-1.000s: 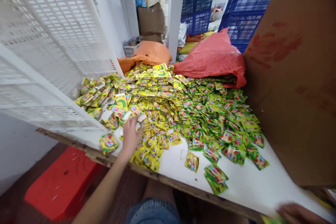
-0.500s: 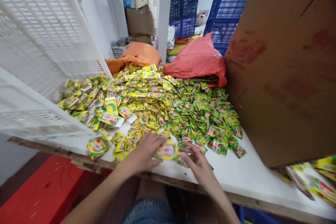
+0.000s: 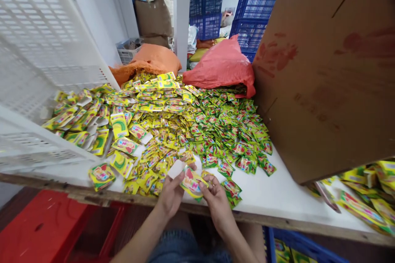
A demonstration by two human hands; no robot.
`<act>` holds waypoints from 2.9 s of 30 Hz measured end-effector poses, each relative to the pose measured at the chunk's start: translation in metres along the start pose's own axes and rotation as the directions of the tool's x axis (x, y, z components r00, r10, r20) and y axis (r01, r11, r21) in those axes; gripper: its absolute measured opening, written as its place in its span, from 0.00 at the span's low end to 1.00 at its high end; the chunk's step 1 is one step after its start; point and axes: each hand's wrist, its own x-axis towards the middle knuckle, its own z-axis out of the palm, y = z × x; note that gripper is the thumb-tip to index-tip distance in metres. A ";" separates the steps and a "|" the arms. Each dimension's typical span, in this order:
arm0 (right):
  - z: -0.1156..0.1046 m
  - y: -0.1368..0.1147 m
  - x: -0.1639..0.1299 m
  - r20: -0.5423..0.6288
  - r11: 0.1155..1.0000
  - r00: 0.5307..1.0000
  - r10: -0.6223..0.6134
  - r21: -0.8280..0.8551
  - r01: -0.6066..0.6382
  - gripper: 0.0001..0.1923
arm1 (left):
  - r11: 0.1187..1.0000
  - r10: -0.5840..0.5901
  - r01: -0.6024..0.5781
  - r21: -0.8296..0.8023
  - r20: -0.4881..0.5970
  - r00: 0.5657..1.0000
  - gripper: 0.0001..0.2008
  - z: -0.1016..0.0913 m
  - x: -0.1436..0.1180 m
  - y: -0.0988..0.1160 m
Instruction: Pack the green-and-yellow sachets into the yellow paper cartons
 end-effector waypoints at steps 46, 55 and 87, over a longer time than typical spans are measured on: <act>-0.017 -0.025 0.043 0.137 0.606 0.910 -0.392 -0.705 0.368 0.09 | 0.833 -0.256 0.051 0.550 0.303 0.918 0.13 -0.011 0.031 -0.022; -0.014 -0.043 0.038 0.412 0.280 0.872 -0.265 -0.832 0.479 0.05 | 0.841 -0.246 0.052 0.538 0.296 0.923 0.17 -0.012 0.031 -0.022; -0.034 0.015 0.024 0.078 0.839 0.960 -0.270 -0.471 0.274 0.13 | 0.837 0.061 -0.141 0.528 0.166 0.984 0.28 -0.019 0.015 -0.023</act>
